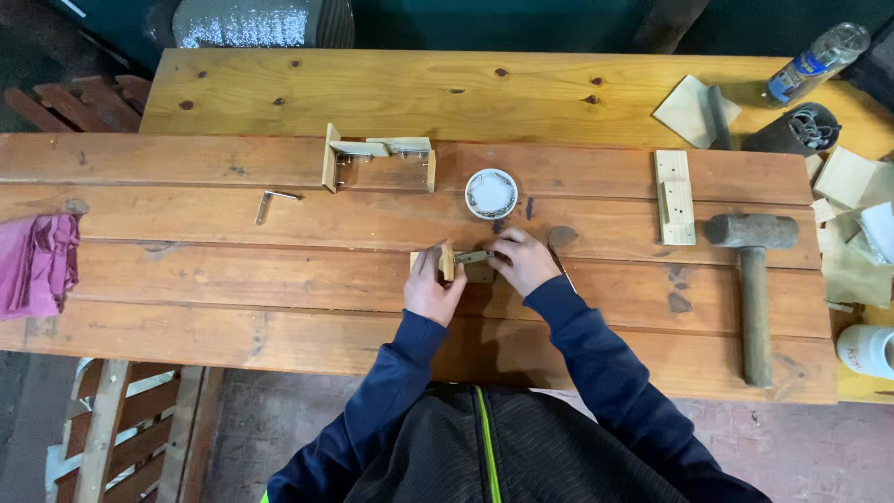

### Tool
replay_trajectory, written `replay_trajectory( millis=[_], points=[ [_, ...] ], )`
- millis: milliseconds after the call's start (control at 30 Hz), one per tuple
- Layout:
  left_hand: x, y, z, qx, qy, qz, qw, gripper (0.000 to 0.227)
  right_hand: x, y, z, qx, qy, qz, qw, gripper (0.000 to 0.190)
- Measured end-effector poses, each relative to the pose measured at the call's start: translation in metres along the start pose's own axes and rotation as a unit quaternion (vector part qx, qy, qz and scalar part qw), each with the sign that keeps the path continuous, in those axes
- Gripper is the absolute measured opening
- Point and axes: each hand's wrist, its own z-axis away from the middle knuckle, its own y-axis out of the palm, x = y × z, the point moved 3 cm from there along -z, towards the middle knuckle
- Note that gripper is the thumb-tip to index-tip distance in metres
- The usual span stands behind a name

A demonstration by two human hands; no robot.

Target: The person assembles small wooden blocks with metal brackets on a workbench. They place brackets onto the blocks, insert screws, and tighten them with a screwdriver. The person repeats this process for multiple blocks, stacking completed units on the table.

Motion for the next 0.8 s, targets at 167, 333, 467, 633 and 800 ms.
replay_trajectory(
  millis=[167,333,467,633,800],
  points=[
    [0.007,-0.002,0.001,0.046,0.037,0.038,0.998,0.06,-0.016,0.029,0.009,-0.024,0.004,0.029,0.999,0.012],
    [0.033,0.012,0.018,0.118,0.018,0.028,0.992,0.09,-0.009,0.027,0.011,-0.03,0.057,-0.008,0.998,0.016],
    [0.061,0.029,0.02,0.098,0.119,-0.104,0.983,0.069,-0.02,0.041,0.018,-0.05,0.15,-0.066,0.985,0.022],
    [0.079,0.037,0.016,0.088,0.168,-0.09,0.978,0.066,-0.014,0.047,0.02,-0.034,0.228,-0.055,0.971,0.02],
    [0.08,0.033,0.003,0.135,0.177,-0.041,0.974,0.065,0.006,0.022,0.018,-0.06,0.157,-0.094,0.981,0.015]
  ],
)
